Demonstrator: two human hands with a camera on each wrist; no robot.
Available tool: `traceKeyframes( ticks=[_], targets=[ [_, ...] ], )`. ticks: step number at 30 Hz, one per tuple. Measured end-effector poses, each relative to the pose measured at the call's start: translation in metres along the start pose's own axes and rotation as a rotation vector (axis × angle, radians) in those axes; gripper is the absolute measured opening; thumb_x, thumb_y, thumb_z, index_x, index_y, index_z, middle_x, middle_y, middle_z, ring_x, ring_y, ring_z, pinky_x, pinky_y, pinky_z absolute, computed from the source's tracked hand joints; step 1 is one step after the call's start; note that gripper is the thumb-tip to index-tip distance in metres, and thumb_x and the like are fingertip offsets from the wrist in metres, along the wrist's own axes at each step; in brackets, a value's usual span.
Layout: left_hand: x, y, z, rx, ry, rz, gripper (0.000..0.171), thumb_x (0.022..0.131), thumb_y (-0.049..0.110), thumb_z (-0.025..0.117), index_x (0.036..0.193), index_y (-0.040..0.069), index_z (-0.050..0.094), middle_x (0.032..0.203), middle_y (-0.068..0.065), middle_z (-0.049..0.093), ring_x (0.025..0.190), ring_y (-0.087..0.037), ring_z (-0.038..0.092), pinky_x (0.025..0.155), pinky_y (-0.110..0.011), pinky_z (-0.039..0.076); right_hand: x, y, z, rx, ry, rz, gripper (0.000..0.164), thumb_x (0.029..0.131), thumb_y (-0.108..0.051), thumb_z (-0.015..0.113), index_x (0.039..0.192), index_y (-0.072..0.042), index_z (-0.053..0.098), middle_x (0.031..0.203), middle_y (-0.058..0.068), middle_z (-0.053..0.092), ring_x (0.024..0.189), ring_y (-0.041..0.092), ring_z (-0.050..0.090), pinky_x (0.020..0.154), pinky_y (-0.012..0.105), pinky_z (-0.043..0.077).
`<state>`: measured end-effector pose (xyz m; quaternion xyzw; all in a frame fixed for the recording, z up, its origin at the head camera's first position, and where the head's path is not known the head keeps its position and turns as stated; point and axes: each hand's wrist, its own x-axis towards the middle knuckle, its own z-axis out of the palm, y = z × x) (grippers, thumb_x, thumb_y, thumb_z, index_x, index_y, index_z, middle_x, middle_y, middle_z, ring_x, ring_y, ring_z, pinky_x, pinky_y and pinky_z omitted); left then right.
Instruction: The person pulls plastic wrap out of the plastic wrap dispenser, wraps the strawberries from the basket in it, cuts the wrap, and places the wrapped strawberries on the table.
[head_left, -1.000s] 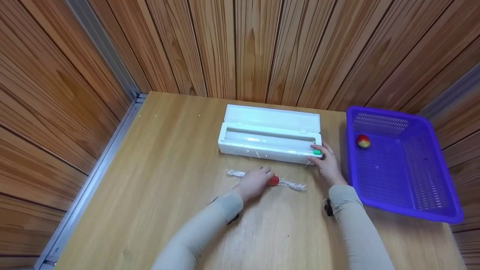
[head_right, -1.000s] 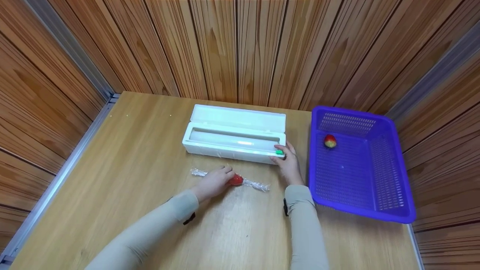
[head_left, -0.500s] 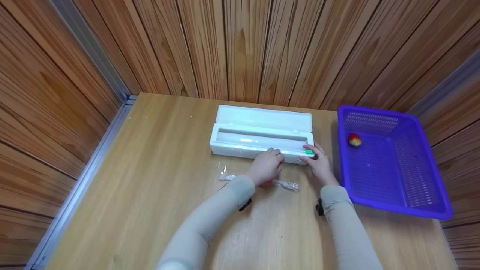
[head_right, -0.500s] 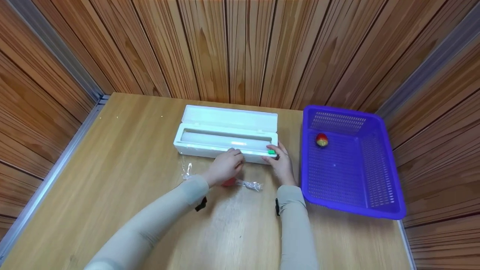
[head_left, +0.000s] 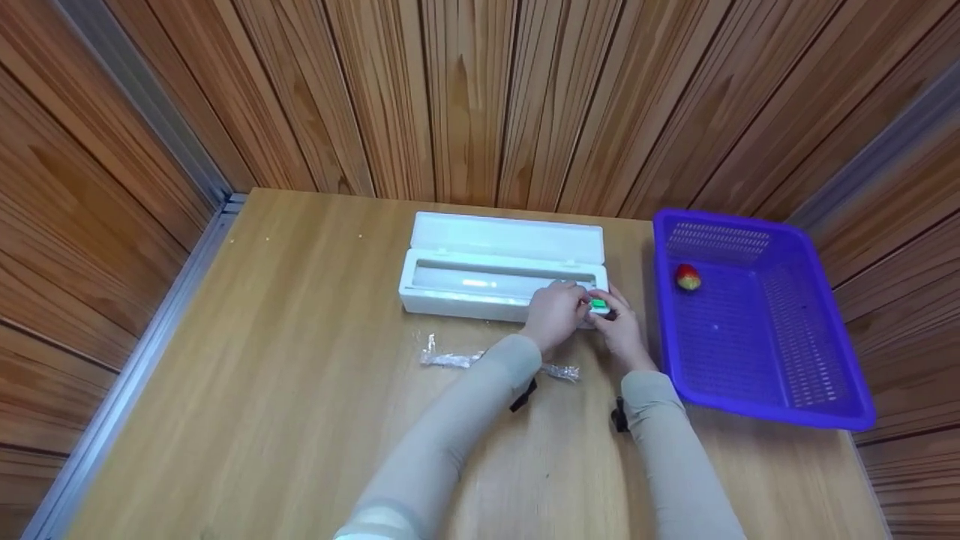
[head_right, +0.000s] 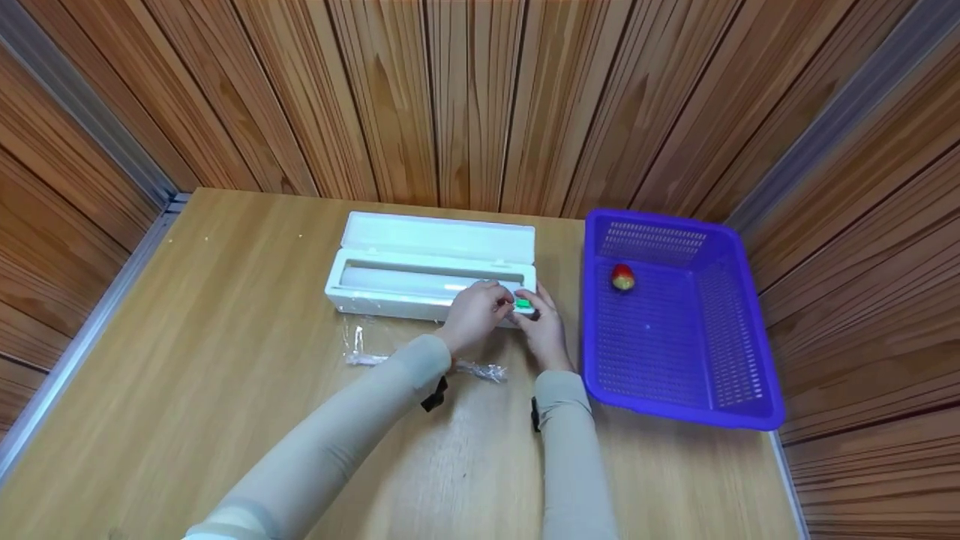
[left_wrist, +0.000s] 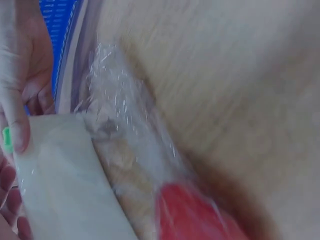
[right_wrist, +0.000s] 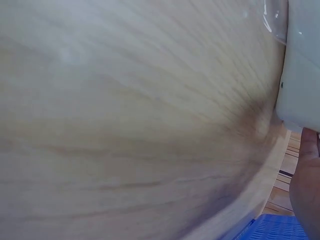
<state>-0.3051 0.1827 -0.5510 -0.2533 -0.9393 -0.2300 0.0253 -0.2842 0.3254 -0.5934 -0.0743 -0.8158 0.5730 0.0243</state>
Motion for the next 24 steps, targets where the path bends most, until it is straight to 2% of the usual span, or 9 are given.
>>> traceKeyframes(
  ticks=[4,8,12,19,24],
  targets=[
    [0.001,0.003,0.005,0.045,0.003,-0.047,0.019,0.086,0.036,0.051,0.101,0.028,0.06,0.095,0.013,0.06,0.09,-0.008,0.054,0.075,-0.028,0.043,0.0,0.001,0.003,0.026,-0.017,0.029,0.041,0.083,-0.009,0.057,0.122,-0.007,0.05,0.147,0.006,0.016,0.135,0.024,0.016,0.104,0.036,0.031],
    [0.002,0.008,0.01,0.1,0.029,-0.048,0.023,0.086,0.037,0.051,0.106,0.029,0.058,0.103,0.013,0.06,0.094,-0.008,0.054,0.073,-0.028,0.042,-0.001,0.001,0.002,0.032,-0.024,0.038,0.043,0.084,-0.008,0.056,0.126,-0.008,0.046,0.148,0.005,0.014,0.135,0.024,0.016,0.104,0.036,0.03],
    [0.003,0.01,0.014,0.117,0.039,-0.05,0.022,0.086,0.038,0.05,0.105,0.03,0.058,0.102,0.013,0.06,0.091,-0.009,0.054,0.071,-0.028,0.041,-0.002,0.001,0.001,0.017,-0.017,0.055,0.047,0.083,-0.009,0.056,0.129,-0.011,0.044,0.148,0.004,0.015,0.135,0.024,0.016,0.107,0.036,0.026],
    [0.008,0.012,0.014,0.117,-0.007,-0.063,0.021,0.088,0.032,0.048,0.107,0.031,0.057,0.104,0.012,0.06,0.093,-0.01,0.054,0.074,-0.03,0.041,-0.003,0.001,0.002,0.009,-0.011,0.035,0.053,0.081,-0.017,0.061,0.13,-0.012,0.042,0.148,0.006,0.016,0.135,0.027,0.015,0.106,0.035,0.028],
    [0.008,0.012,0.012,0.136,-0.043,-0.036,0.025,0.087,0.027,0.051,0.112,0.026,0.056,0.11,0.009,0.059,0.099,-0.011,0.054,0.079,-0.03,0.045,-0.003,0.003,0.002,-0.002,0.006,0.021,0.05,0.082,-0.012,0.059,0.129,-0.01,0.043,0.147,0.005,0.018,0.135,0.024,0.016,0.105,0.036,0.029]
  ],
)
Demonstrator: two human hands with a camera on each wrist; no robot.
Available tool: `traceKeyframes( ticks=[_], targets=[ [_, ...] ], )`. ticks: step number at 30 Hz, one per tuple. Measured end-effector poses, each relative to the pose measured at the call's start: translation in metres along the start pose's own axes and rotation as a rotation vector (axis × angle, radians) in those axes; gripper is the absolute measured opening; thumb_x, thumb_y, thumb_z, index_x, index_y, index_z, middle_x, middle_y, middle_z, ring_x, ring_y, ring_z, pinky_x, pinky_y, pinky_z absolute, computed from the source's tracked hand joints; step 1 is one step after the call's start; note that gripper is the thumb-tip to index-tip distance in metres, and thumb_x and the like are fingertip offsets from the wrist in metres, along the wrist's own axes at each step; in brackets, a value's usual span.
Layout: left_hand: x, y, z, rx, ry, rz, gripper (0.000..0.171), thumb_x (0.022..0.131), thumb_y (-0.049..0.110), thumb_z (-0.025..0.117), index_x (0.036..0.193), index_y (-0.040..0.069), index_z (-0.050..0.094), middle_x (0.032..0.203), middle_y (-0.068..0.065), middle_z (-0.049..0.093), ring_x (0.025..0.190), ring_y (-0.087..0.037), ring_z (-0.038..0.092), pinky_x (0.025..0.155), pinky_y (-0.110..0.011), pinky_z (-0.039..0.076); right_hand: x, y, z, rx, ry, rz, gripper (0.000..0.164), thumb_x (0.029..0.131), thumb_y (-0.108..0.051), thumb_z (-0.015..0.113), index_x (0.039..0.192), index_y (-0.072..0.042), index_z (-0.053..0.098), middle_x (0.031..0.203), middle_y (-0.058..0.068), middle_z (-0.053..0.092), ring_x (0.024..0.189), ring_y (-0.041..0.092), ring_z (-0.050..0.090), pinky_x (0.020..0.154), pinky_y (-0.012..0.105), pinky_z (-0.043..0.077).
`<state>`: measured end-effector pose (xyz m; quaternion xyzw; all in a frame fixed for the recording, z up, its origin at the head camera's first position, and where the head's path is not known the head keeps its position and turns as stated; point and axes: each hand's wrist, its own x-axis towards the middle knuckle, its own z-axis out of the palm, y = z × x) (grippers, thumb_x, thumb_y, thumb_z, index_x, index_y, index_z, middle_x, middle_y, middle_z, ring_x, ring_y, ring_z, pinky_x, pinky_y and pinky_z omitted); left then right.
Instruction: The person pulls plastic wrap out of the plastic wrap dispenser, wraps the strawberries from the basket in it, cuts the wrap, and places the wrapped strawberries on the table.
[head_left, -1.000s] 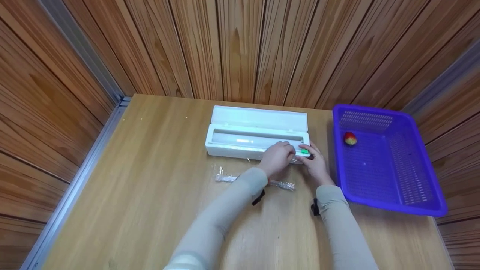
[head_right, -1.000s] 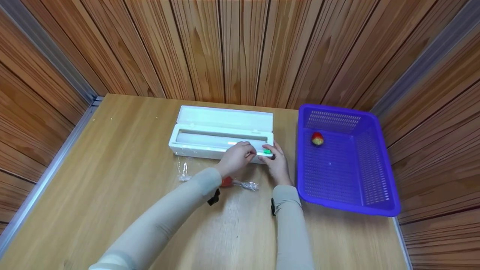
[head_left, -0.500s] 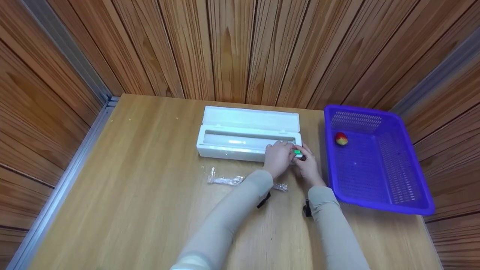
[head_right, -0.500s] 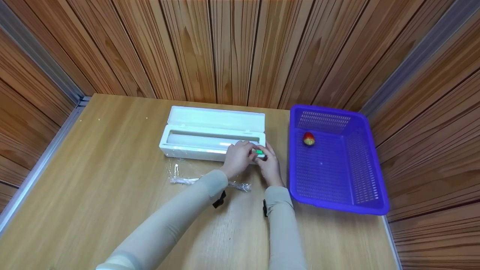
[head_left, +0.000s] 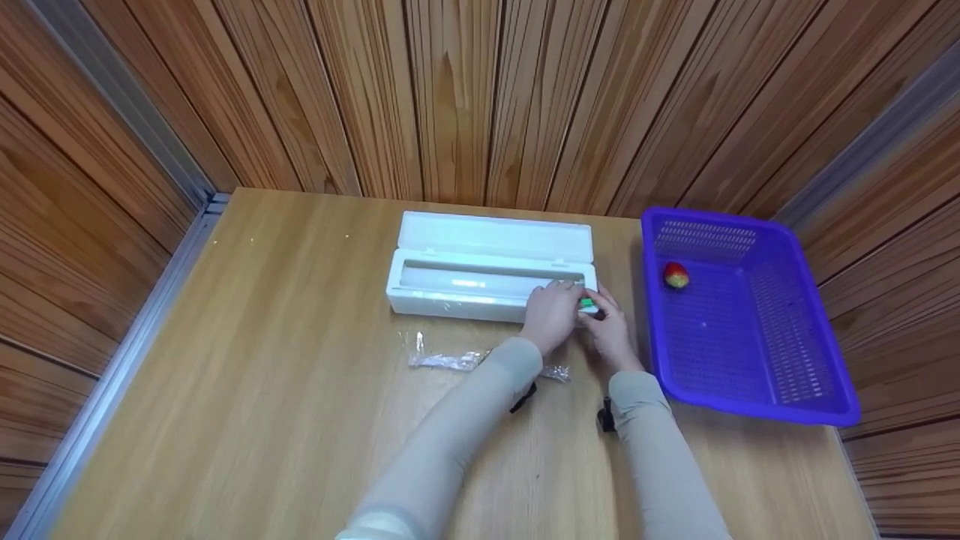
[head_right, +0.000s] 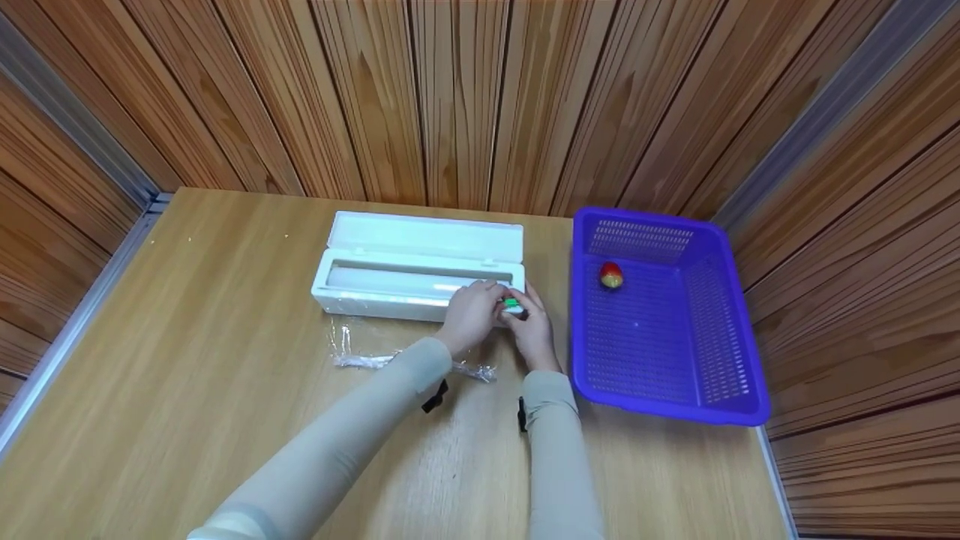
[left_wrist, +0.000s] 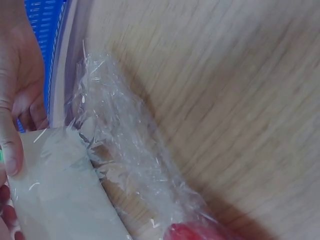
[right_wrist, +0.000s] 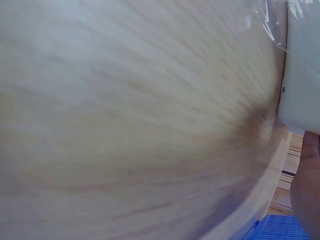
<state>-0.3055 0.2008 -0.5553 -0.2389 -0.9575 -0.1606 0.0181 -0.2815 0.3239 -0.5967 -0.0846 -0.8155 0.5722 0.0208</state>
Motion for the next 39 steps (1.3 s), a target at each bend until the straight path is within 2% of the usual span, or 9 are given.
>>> traceKeyframes(
  ticks=[4,8,14,20,23,29,34,36,39],
  targets=[
    [-0.001,-0.002,0.0,-0.054,-0.019,0.009,0.032,0.084,0.024,0.056,0.116,0.023,0.054,0.114,0.006,0.056,0.104,-0.012,0.052,0.088,-0.028,0.044,0.001,-0.001,-0.001,0.002,-0.008,0.033,0.049,0.082,-0.013,0.059,0.128,-0.012,0.044,0.148,0.003,0.016,0.136,0.023,0.013,0.107,0.036,0.026],
    [-0.002,-0.003,0.001,-0.109,-0.02,0.018,0.033,0.084,0.02,0.056,0.117,0.019,0.052,0.115,0.004,0.054,0.106,-0.013,0.051,0.092,-0.027,0.043,0.001,-0.001,-0.002,0.016,-0.008,0.057,0.047,0.081,-0.014,0.06,0.126,-0.014,0.047,0.148,0.003,0.015,0.137,0.023,0.011,0.109,0.036,0.023],
    [-0.003,-0.008,0.001,-0.055,0.036,0.059,0.03,0.082,0.019,0.058,0.112,0.015,0.056,0.107,0.003,0.056,0.098,-0.013,0.054,0.088,-0.026,0.045,0.0,0.0,0.0,0.015,-0.003,0.007,0.045,0.079,-0.018,0.062,0.122,-0.011,0.051,0.147,0.006,0.018,0.136,0.025,0.013,0.109,0.036,0.022],
    [-0.005,-0.013,-0.003,-0.025,0.044,0.062,0.029,0.079,0.022,0.062,0.107,0.015,0.057,0.103,0.003,0.057,0.093,-0.013,0.055,0.082,-0.027,0.047,0.001,-0.001,0.001,0.021,-0.021,0.04,0.045,0.077,-0.022,0.063,0.12,-0.016,0.053,0.147,0.001,0.018,0.136,0.022,0.015,0.108,0.034,0.025],
    [-0.007,-0.02,-0.006,-0.025,0.061,0.063,0.018,0.083,0.021,0.057,0.099,0.015,0.058,0.098,0.003,0.058,0.088,-0.013,0.056,0.079,-0.027,0.048,0.001,0.0,-0.002,0.022,-0.015,0.022,0.043,0.077,-0.021,0.063,0.119,-0.014,0.054,0.147,0.003,0.019,0.135,0.022,0.017,0.107,0.033,0.026],
    [-0.017,-0.054,-0.019,-0.081,0.093,0.046,0.007,0.086,0.02,0.051,0.088,0.014,0.056,0.09,0.003,0.057,0.084,-0.013,0.055,0.076,-0.026,0.047,0.003,-0.001,-0.006,-0.004,0.011,-0.034,0.043,0.076,-0.019,0.065,0.117,-0.01,0.055,0.146,0.007,0.022,0.135,0.024,0.018,0.111,0.033,0.017],
    [-0.03,-0.085,-0.03,-0.155,0.061,-0.004,0.005,0.086,0.017,0.05,0.089,0.016,0.054,0.089,0.005,0.055,0.083,-0.011,0.051,0.076,-0.024,0.046,0.004,0.0,-0.002,0.018,0.012,-0.077,0.043,0.075,-0.016,0.066,0.115,-0.005,0.055,0.144,0.01,0.024,0.134,0.026,0.02,0.111,0.033,0.017],
    [-0.036,-0.098,-0.036,-0.217,0.033,-0.049,0.006,0.087,0.017,0.049,0.09,0.017,0.054,0.089,0.006,0.053,0.083,-0.009,0.05,0.075,-0.024,0.045,0.004,0.001,0.0,0.019,0.017,-0.072,0.042,0.076,-0.015,0.066,0.115,-0.005,0.055,0.144,0.009,0.024,0.134,0.026,0.019,0.111,0.034,0.017],
    [-0.044,-0.117,-0.043,-0.251,-0.001,-0.095,0.008,0.088,0.018,0.045,0.091,0.019,0.053,0.089,0.007,0.051,0.082,-0.009,0.049,0.076,-0.025,0.044,0.003,0.001,0.002,0.019,0.018,-0.055,0.042,0.076,-0.014,0.065,0.115,-0.006,0.055,0.145,0.008,0.024,0.135,0.025,0.017,0.111,0.035,0.014]
  ],
)
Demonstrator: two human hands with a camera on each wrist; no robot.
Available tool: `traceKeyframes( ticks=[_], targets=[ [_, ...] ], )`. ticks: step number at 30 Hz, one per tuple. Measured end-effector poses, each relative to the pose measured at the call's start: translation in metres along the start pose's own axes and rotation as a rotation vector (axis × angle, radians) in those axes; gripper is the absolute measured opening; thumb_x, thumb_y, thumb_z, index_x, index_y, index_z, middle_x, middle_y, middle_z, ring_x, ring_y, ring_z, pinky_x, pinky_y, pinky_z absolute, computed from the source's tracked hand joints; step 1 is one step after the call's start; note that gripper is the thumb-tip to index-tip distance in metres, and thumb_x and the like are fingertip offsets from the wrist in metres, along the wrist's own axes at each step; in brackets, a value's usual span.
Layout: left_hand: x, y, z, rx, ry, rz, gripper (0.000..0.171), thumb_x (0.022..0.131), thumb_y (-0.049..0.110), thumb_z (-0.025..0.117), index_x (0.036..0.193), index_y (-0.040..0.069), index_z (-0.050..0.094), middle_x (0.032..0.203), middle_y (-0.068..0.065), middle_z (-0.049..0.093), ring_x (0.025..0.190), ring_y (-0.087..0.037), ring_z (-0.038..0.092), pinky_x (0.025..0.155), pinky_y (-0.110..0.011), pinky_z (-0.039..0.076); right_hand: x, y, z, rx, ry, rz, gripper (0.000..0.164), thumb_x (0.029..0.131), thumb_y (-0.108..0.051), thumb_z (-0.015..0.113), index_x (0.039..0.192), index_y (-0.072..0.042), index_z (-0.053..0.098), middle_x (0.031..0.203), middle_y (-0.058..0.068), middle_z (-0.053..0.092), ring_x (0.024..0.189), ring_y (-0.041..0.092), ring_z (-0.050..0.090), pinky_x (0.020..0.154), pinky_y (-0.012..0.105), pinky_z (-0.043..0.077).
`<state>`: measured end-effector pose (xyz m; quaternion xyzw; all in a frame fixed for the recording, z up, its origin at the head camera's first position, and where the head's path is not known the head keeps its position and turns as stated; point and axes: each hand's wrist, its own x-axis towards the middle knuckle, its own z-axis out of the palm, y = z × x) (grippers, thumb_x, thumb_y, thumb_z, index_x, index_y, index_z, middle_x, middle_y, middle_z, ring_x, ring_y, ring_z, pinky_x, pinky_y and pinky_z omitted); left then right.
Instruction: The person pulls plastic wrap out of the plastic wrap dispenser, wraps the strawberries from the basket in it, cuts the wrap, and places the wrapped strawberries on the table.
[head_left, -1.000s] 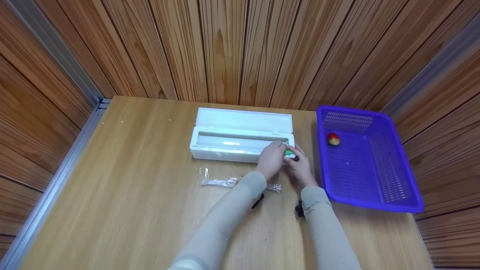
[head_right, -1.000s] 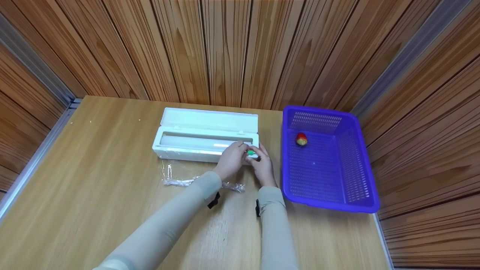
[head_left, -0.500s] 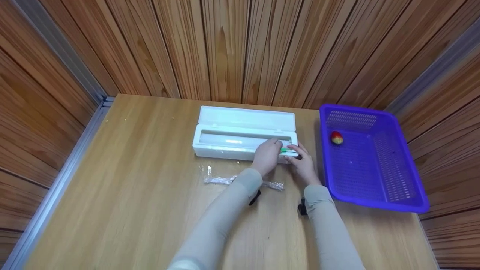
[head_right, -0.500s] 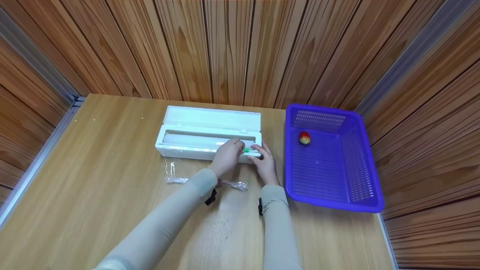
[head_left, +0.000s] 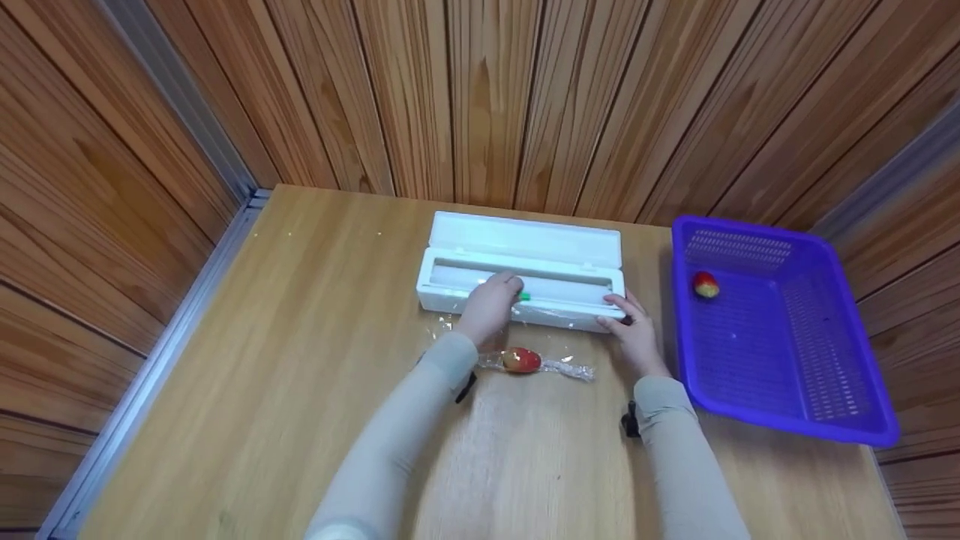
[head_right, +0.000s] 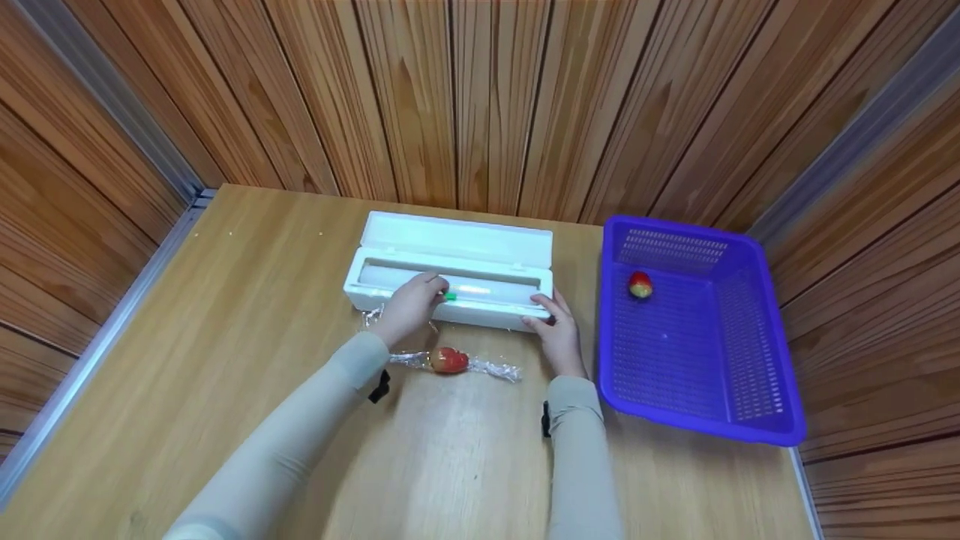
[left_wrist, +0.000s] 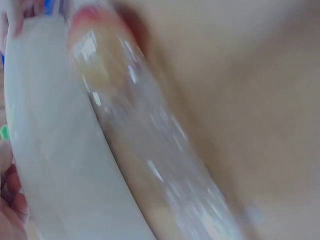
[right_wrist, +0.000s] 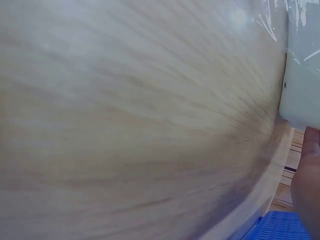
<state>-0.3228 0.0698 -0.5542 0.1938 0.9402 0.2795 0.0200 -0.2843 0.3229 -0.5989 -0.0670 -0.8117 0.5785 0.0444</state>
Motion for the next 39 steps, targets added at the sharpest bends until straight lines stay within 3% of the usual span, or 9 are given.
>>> traceKeyframes(
  ticks=[3,8,13,16,21,23,27,30,39],
  targets=[
    [-0.004,-0.016,-0.011,-0.09,-0.026,-0.077,0.015,0.091,0.025,0.039,0.094,0.022,0.053,0.093,0.008,0.053,0.088,-0.01,0.051,0.081,-0.029,0.044,0.0,0.001,0.0,0.002,-0.014,-0.005,0.042,0.076,-0.015,0.065,0.116,-0.006,0.054,0.145,0.008,0.023,0.135,0.024,0.016,0.111,0.034,0.015],
    [-0.014,-0.042,-0.029,-0.473,-0.002,-0.386,0.027,0.09,0.043,0.032,0.097,0.029,0.054,0.1,0.012,0.055,0.101,-0.01,0.05,0.093,-0.036,0.04,0.001,0.001,-0.002,-0.007,-0.028,-0.009,0.045,0.076,-0.019,0.065,0.117,-0.006,0.053,0.146,0.009,0.022,0.135,0.024,0.017,0.111,0.033,0.016],
    [-0.019,-0.058,-0.04,-0.567,-0.006,-0.45,0.026,0.087,0.045,0.036,0.096,0.029,0.055,0.104,0.013,0.054,0.104,-0.011,0.049,0.095,-0.038,0.039,0.001,0.002,-0.006,-0.032,0.002,0.008,0.044,0.076,-0.019,0.065,0.117,-0.008,0.054,0.146,0.007,0.022,0.135,0.024,0.016,0.112,0.035,0.013],
    [-0.02,-0.062,-0.043,-0.466,-0.032,-0.405,0.022,0.089,0.038,0.037,0.097,0.028,0.055,0.102,0.011,0.054,0.101,-0.012,0.05,0.092,-0.036,0.041,0.0,0.002,-0.004,-0.035,-0.007,-0.004,0.045,0.076,-0.02,0.065,0.117,-0.008,0.054,0.146,0.009,0.021,0.135,0.025,0.017,0.111,0.034,0.015],
    [-0.022,-0.059,-0.043,0.076,-0.005,-0.151,0.014,0.09,0.023,0.043,0.097,0.019,0.055,0.095,0.005,0.054,0.09,-0.013,0.053,0.083,-0.031,0.046,-0.001,0.002,0.001,-0.021,0.001,-0.011,0.043,0.077,-0.016,0.064,0.117,-0.007,0.053,0.146,0.011,0.021,0.135,0.025,0.018,0.111,0.034,0.017],
    [-0.021,-0.056,-0.042,0.199,0.028,-0.107,0.016,0.088,0.029,0.047,0.094,0.016,0.055,0.089,0.003,0.054,0.084,-0.013,0.053,0.077,-0.03,0.047,0.0,0.001,0.002,-0.026,0.006,-0.008,0.043,0.077,-0.015,0.064,0.118,-0.007,0.053,0.146,0.011,0.021,0.135,0.026,0.017,0.111,0.035,0.015],
    [-0.021,-0.05,-0.038,0.233,0.084,-0.149,0.024,0.086,0.039,0.05,0.087,0.015,0.054,0.082,0.002,0.054,0.077,-0.015,0.053,0.068,-0.032,0.047,0.0,0.0,0.002,-0.031,-0.007,-0.005,0.044,0.077,-0.018,0.064,0.118,-0.008,0.052,0.146,0.011,0.02,0.135,0.026,0.016,0.111,0.035,0.014],
    [-0.02,-0.046,-0.036,0.218,0.112,-0.171,0.019,0.086,0.034,0.05,0.085,0.016,0.054,0.081,0.003,0.055,0.077,-0.015,0.054,0.067,-0.032,0.047,0.0,0.0,0.002,-0.015,-0.01,-0.007,0.045,0.076,-0.018,0.065,0.118,-0.007,0.052,0.146,0.011,0.021,0.135,0.026,0.017,0.111,0.034,0.015],
    [-0.017,-0.044,-0.035,0.149,0.096,-0.165,0.013,0.086,0.028,0.051,0.091,0.018,0.057,0.09,0.004,0.054,0.082,-0.013,0.053,0.071,-0.03,0.048,-0.001,0.0,0.001,-0.007,-0.009,0.009,0.044,0.077,-0.016,0.064,0.118,-0.006,0.052,0.145,0.009,0.022,0.134,0.022,0.02,0.109,0.034,0.023]
  ],
)
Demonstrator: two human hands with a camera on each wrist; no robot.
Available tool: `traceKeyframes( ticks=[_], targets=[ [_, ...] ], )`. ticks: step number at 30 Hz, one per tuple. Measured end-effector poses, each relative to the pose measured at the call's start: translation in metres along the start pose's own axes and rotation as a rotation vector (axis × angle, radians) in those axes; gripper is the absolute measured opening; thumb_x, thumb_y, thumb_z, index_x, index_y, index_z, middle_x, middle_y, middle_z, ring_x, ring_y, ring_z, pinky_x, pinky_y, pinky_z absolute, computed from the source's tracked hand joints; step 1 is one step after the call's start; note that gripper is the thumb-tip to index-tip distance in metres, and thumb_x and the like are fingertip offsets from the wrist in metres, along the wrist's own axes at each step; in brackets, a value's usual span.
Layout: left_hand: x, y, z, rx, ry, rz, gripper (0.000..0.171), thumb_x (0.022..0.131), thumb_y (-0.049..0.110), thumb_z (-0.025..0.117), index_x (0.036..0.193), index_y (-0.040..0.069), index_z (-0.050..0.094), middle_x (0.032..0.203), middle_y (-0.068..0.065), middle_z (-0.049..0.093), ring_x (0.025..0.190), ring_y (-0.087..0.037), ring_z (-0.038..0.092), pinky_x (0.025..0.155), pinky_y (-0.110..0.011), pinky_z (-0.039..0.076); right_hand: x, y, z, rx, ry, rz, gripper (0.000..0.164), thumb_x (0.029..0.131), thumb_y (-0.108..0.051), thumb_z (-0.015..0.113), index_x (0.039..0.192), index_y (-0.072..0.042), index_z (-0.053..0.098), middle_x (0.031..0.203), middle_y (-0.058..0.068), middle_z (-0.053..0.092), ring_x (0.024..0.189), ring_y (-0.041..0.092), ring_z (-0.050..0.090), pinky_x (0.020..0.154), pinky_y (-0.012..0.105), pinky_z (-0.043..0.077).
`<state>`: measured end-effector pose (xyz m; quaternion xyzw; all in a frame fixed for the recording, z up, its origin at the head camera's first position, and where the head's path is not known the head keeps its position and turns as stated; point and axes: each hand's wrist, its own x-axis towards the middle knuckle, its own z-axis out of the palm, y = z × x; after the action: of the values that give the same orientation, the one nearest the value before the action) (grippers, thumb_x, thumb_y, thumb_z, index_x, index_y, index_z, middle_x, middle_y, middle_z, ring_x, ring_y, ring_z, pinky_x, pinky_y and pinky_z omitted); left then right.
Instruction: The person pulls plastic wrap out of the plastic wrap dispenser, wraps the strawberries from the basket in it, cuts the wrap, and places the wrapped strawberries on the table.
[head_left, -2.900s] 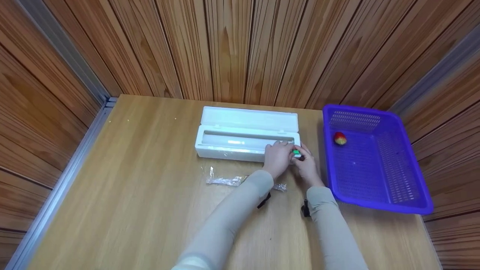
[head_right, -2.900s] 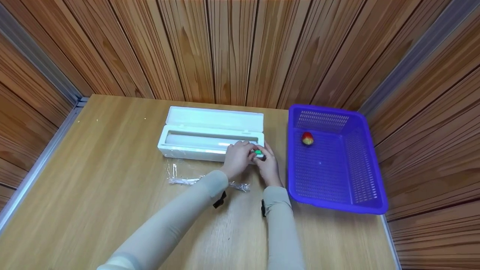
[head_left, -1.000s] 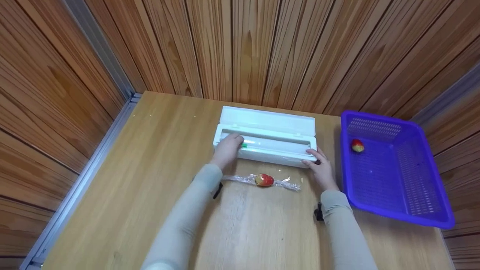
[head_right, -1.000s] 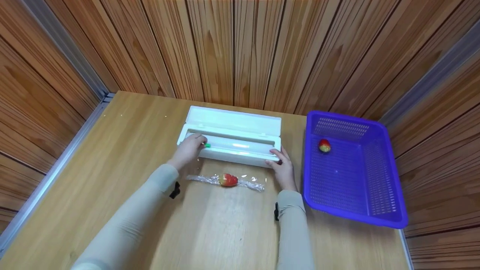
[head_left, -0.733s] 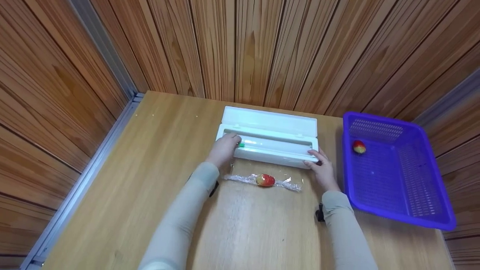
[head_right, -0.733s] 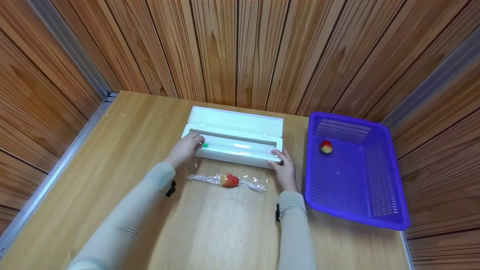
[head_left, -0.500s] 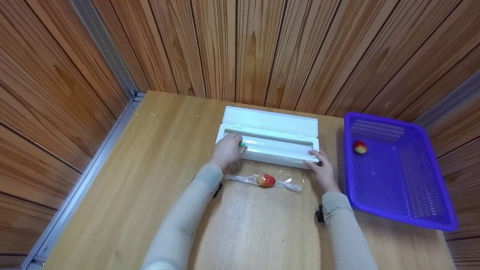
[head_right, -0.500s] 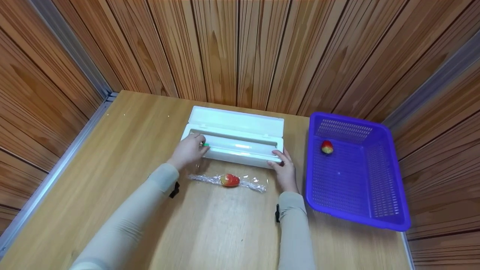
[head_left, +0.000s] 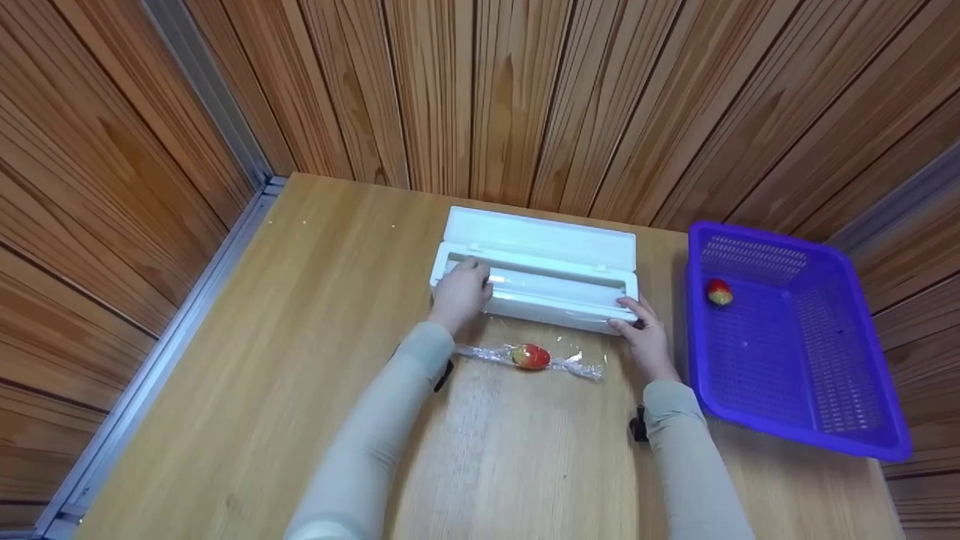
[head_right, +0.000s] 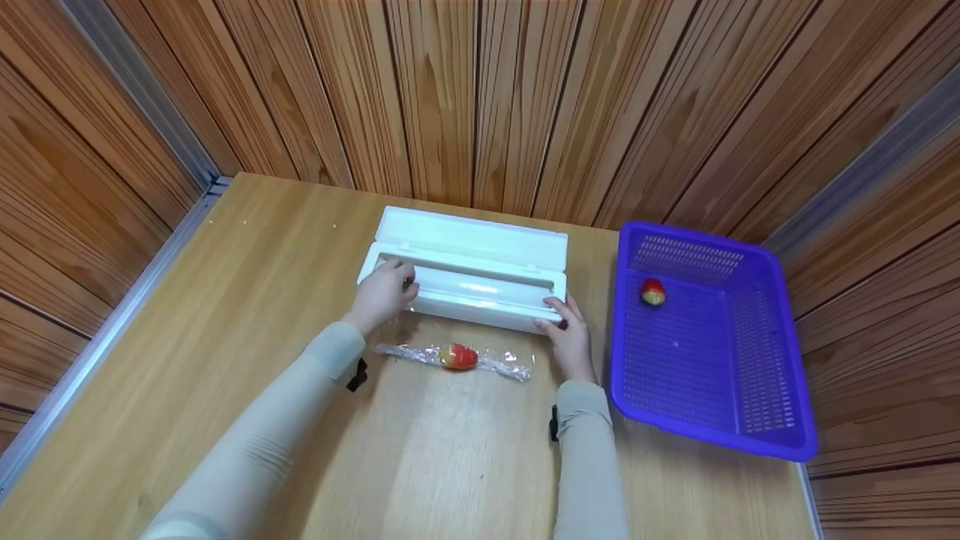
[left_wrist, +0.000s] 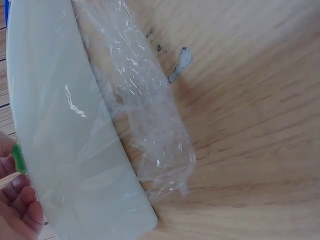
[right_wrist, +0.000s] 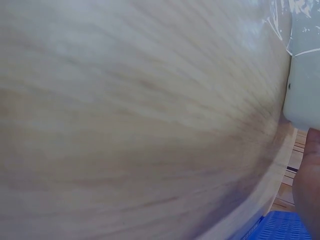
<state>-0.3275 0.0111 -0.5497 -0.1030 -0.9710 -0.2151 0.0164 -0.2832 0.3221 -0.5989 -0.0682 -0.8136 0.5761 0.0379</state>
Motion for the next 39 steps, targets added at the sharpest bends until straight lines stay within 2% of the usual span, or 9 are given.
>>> traceKeyframes(
  ticks=[9,13,17,20,24,27,34,39],
  targets=[
    [0.0,-0.004,-0.002,0.031,0.016,0.011,0.009,0.086,0.024,0.051,0.089,0.017,0.056,0.089,0.001,0.053,0.08,-0.014,0.052,0.068,-0.03,0.047,0.0,0.0,-0.001,-0.016,0.001,-0.01,0.044,0.077,-0.018,0.064,0.119,-0.007,0.052,0.145,0.01,0.022,0.134,0.023,0.02,0.109,0.033,0.021],
    [-0.001,-0.014,-0.006,0.027,0.043,0.02,0.007,0.084,0.018,0.05,0.087,0.014,0.056,0.09,-0.001,0.053,0.081,-0.016,0.053,0.069,-0.031,0.048,-0.001,0.001,0.002,-0.023,-0.011,0.007,0.046,0.077,-0.022,0.064,0.119,-0.01,0.052,0.145,0.009,0.021,0.135,0.023,0.018,0.11,0.033,0.018],
    [-0.002,-0.035,-0.012,-0.04,0.071,-0.021,0.007,0.084,0.014,0.05,0.088,0.011,0.055,0.097,-0.005,0.052,0.084,-0.019,0.053,0.072,-0.032,0.047,-0.001,0.001,0.001,-0.026,-0.008,0.009,0.045,0.077,-0.02,0.064,0.119,-0.01,0.052,0.146,0.01,0.02,0.135,0.023,0.017,0.111,0.033,0.017],
    [-0.004,-0.047,-0.015,-0.155,0.068,-0.072,0.008,0.086,0.015,0.05,0.092,0.012,0.054,0.099,-0.005,0.049,0.084,-0.019,0.052,0.071,-0.032,0.046,0.0,0.001,-0.002,-0.019,0.003,0.017,0.044,0.078,-0.018,0.064,0.119,-0.009,0.052,0.146,0.008,0.019,0.135,0.022,0.017,0.11,0.033,0.02],
    [-0.007,-0.055,-0.016,-0.261,0.059,-0.09,0.005,0.087,0.015,0.049,0.09,0.012,0.052,0.093,-0.003,0.045,0.078,-0.017,0.047,0.065,-0.027,0.043,0.0,0.002,0.0,-0.005,0.003,0.003,0.043,0.078,-0.015,0.063,0.119,-0.007,0.052,0.146,0.009,0.02,0.135,0.022,0.017,0.11,0.033,0.02],
    [-0.009,-0.057,-0.015,-0.278,0.058,-0.078,0.004,0.087,0.015,0.049,0.087,0.011,0.05,0.089,-0.002,0.043,0.076,-0.015,0.045,0.063,-0.025,0.041,-0.001,0.003,0.001,-0.01,0.011,-0.007,0.042,0.078,-0.012,0.063,0.118,-0.005,0.052,0.145,0.012,0.022,0.135,0.022,0.019,0.11,0.032,0.02],
    [-0.011,-0.058,-0.014,-0.314,0.09,-0.09,0.007,0.089,0.017,0.048,0.088,0.011,0.053,0.095,-0.002,0.046,0.084,-0.015,0.049,0.072,-0.027,0.044,-0.001,0.002,0.001,-0.038,0.019,0.015,0.045,0.077,-0.016,0.064,0.119,-0.006,0.051,0.146,0.011,0.02,0.136,0.023,0.016,0.111,0.032,0.015],
    [-0.019,-0.055,-0.009,-0.27,0.138,-0.137,0.022,0.09,0.023,0.046,0.109,0.013,0.052,0.109,-0.002,0.044,0.103,-0.016,0.047,0.086,-0.029,0.045,0.001,0.001,0.0,-0.023,0.004,0.025,0.046,0.077,-0.017,0.064,0.12,-0.007,0.051,0.146,0.01,0.019,0.136,0.022,0.016,0.11,0.032,0.018]
  ],
)
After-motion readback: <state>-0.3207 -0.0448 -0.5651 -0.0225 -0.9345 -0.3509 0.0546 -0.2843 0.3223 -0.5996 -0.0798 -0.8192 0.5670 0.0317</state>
